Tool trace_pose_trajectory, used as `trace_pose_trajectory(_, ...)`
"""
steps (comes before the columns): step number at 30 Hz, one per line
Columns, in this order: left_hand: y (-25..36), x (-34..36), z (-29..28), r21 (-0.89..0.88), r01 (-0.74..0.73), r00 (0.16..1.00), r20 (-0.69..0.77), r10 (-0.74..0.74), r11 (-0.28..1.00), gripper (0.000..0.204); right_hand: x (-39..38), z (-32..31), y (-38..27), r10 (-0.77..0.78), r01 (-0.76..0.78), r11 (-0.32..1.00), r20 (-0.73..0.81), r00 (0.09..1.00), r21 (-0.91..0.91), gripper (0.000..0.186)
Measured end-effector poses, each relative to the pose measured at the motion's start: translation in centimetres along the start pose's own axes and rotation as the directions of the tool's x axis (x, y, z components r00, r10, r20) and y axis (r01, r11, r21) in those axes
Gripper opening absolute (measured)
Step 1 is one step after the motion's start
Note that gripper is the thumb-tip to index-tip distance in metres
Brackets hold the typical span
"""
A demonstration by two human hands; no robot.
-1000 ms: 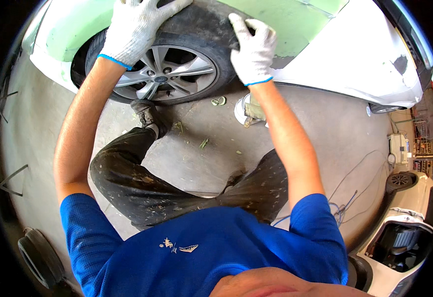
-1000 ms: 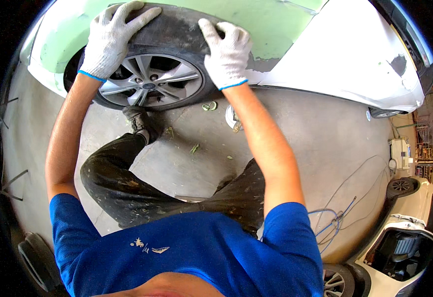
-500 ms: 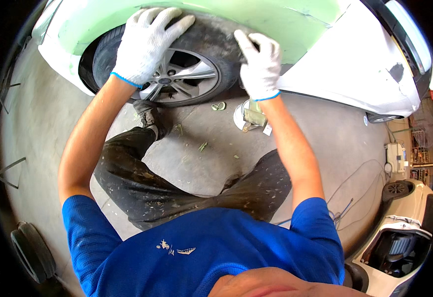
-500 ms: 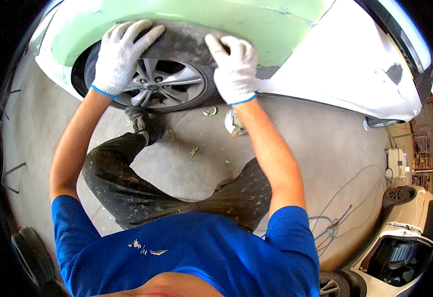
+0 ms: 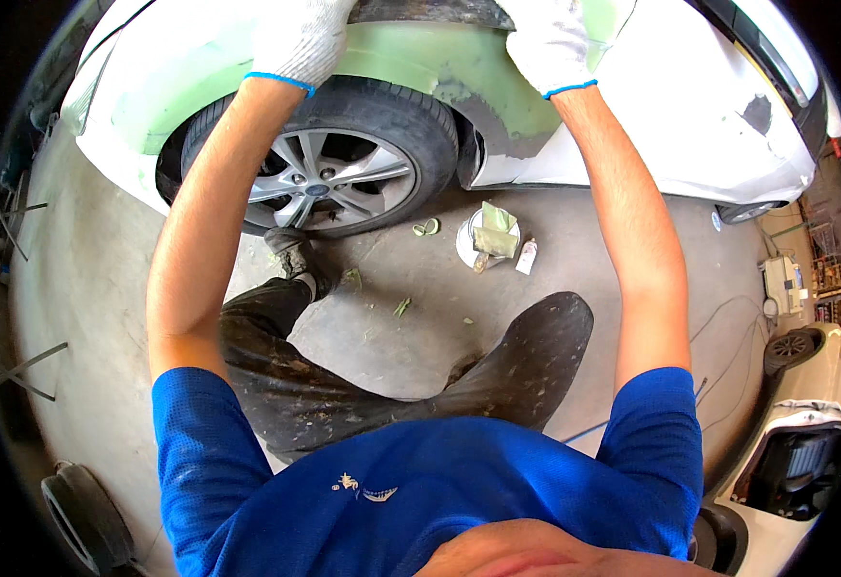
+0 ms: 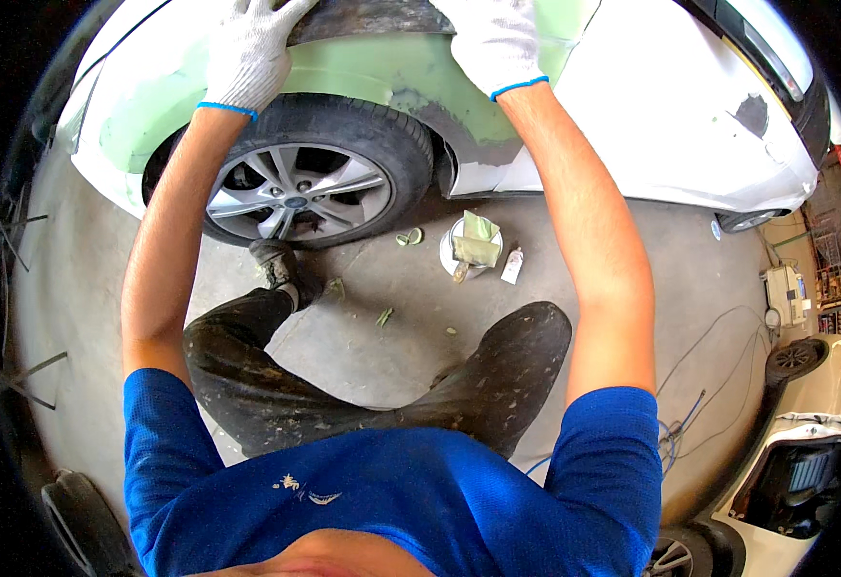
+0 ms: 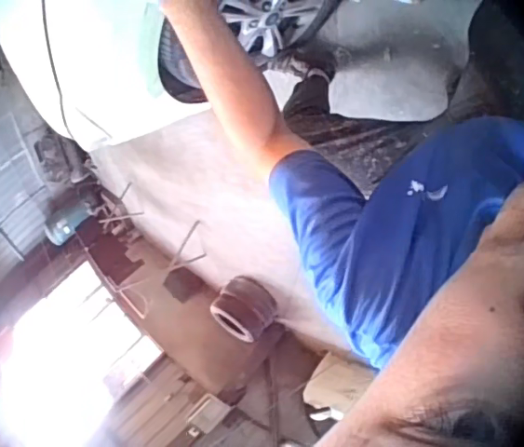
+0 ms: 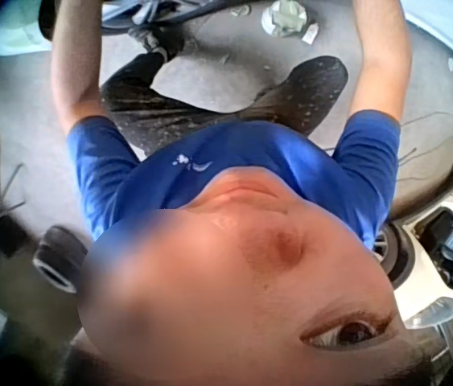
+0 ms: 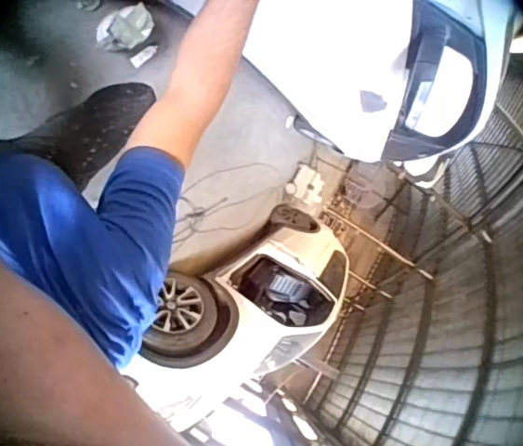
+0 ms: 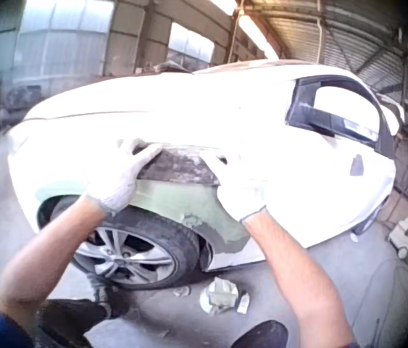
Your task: The person applies green body filler to the front fender of a white car using a putty knife and a sanding block. They spread the filler over the surface, then sand the area smooth, repeating the process to build up the material.
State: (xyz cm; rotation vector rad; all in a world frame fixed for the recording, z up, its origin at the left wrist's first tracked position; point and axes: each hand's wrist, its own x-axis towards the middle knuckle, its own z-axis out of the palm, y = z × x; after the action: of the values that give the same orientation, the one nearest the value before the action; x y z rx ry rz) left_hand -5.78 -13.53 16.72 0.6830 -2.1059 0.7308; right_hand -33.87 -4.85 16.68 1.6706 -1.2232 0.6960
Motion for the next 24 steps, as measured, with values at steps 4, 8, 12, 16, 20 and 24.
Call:
trace_pose_trajectory(4,0.5,-0.7,-0.3,0.002,-0.007,0.999,0.032,0.007,1.0,0.075,-1.2,0.0,-0.5,0.01,-0.009,1.0,0.018,1.0,-0.006,0.075)
trace_pose_trajectory(8,0.2,-0.5,-0.6,0.003,-0.014,0.999,0.04,0.014,1.0,0.075,-0.4,-0.7,-0.4,0.007,-0.007,1.0,0.016,1.0,-0.005,0.076)
trace_pose_trajectory(12,-0.9,0.8,-0.3,0.003,-0.012,1.0,0.023,0.012,1.0,0.075,1.3,-0.4,0.3,-0.003,0.003,1.0,0.004,1.0,-0.005,0.076)
trace_pose_trajectory(16,-1.1,1.1,0.1,0.002,-0.015,1.0,0.005,0.015,1.0,0.076,1.3,-0.3,0.4,0.006,-0.006,1.0,-0.029,1.0,0.0,0.076)
trace_pose_trajectory(20,-0.8,-0.3,0.0,0.023,-0.03,0.999,0.035,0.03,0.999,0.076,0.0,-0.3,-1.2,0.047,-0.045,0.998,-0.045,0.998,0.036,0.077)
trace_pose_trajectory(24,-0.6,-2.3,-0.1,0.049,-0.06,0.995,0.077,0.056,0.997,0.076,-2.8,0.7,-3.6,0.102,-0.099,0.993,-0.052,0.993,0.06,0.077)
